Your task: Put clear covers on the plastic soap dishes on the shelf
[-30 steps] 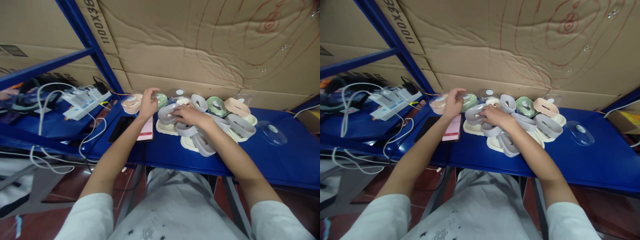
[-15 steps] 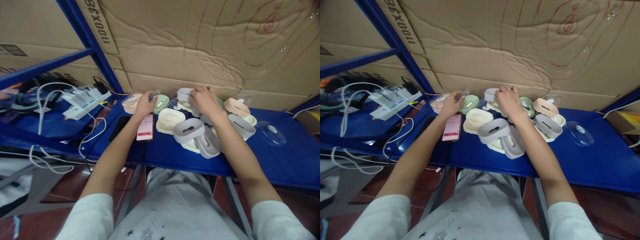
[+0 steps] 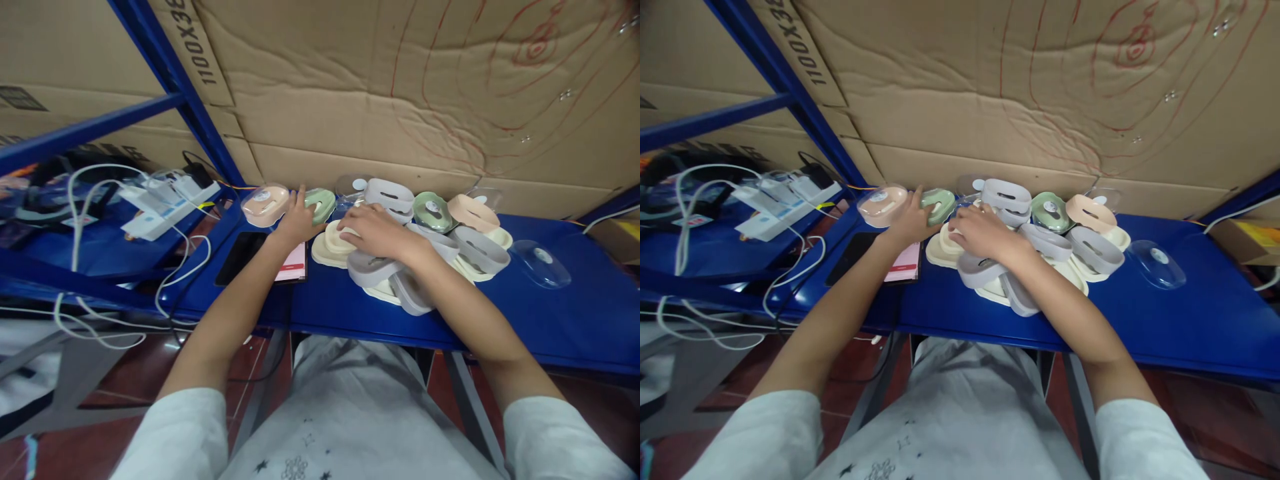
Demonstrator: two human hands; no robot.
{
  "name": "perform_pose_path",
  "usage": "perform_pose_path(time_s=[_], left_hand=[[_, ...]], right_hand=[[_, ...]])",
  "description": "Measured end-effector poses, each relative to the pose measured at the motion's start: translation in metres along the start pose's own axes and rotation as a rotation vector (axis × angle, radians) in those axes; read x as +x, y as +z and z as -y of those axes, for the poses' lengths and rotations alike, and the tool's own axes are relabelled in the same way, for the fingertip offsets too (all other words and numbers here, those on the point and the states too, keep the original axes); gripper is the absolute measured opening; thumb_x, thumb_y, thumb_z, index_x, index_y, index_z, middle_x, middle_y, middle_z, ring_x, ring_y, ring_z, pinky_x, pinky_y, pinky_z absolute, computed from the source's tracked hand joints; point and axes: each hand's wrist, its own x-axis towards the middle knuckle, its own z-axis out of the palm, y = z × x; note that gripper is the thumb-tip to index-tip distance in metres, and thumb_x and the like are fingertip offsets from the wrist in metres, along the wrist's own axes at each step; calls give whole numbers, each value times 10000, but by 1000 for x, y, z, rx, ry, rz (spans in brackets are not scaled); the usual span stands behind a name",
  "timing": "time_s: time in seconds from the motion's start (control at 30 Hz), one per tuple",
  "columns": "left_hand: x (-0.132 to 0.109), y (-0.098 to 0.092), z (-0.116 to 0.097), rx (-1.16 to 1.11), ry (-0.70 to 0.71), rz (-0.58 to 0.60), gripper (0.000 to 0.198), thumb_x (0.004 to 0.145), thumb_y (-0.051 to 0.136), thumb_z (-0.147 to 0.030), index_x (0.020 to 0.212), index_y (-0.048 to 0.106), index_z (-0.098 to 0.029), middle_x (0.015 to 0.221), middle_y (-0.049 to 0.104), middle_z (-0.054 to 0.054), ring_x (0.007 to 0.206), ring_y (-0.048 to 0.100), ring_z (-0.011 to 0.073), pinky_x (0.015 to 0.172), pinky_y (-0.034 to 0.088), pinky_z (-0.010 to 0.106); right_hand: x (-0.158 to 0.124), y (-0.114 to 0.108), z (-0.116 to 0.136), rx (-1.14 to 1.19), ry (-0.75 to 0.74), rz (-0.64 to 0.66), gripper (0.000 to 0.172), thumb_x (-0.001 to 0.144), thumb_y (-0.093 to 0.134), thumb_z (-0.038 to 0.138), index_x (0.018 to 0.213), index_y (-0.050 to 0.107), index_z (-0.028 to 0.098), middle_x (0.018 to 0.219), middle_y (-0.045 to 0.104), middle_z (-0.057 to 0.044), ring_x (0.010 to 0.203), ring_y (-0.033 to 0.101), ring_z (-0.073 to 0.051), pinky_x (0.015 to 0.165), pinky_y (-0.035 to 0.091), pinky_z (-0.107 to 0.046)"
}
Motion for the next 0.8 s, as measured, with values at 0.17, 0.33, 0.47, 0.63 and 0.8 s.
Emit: perform_pose_path(time_s=[0.17, 0.33, 0.47, 0.63, 0.8], left_hand=[[4, 0, -1, -86, -26, -19, 460, 882, 739, -550, 1177, 786, -200, 1578, 535, 208, 1584, 337, 506, 1302, 234, 727], [12, -7, -5, -120, -93, -69, 558, 996, 563, -656, 1185, 760, -169, 1572, 526, 213, 1536, 423, 453, 1322, 264, 659], [15, -20, -22, -233, -64, -173, 634, 1054, 446, -712, 1200, 744, -172, 1575, 530, 182, 1506, 483, 386, 1324, 318, 571], [8, -32, -55, -375, 234, -39, 627, 1049, 459, -738, 1016, 797, -211, 1537, 600, 127, 1437, 587, 310, 1259, 431, 467], [3, -29, -65, -473, 233, -15, 519, 982, 629, -707, 828, 821, -250, 1494, 681, 85, 1332, 686, 315, 1180, 514, 472]], right_hand=[[3, 13, 0, -50, 29, 95, 337, 1090, 504, 305, 1299, 739, 185, 1342, 695, -169, 1305, 595, -360, 1092, 363, -508], [7, 21, -9, -50, 52, 99, 347, 1081, 496, 292, 1323, 723, 188, 1369, 693, -163, 1312, 599, -362, 1106, 379, -524], [9, 18, -14, -48, 68, -82, 472, 1057, 529, 289, 1514, 581, 180, 1544, 583, -172, 1389, 548, -363, 1152, 393, -534], [7, 12, -21, -154, 100, -351, 785, 986, 565, 186, 1714, 273, 210, 1803, 213, -149, 1596, 298, -370, 1275, 269, -593], [4, 6, -24, -220, 133, -367, 663, 993, 532, 181, 1638, 424, 291, 1760, 325, -124, 1566, 331, -387, 1270, 177, -685]])
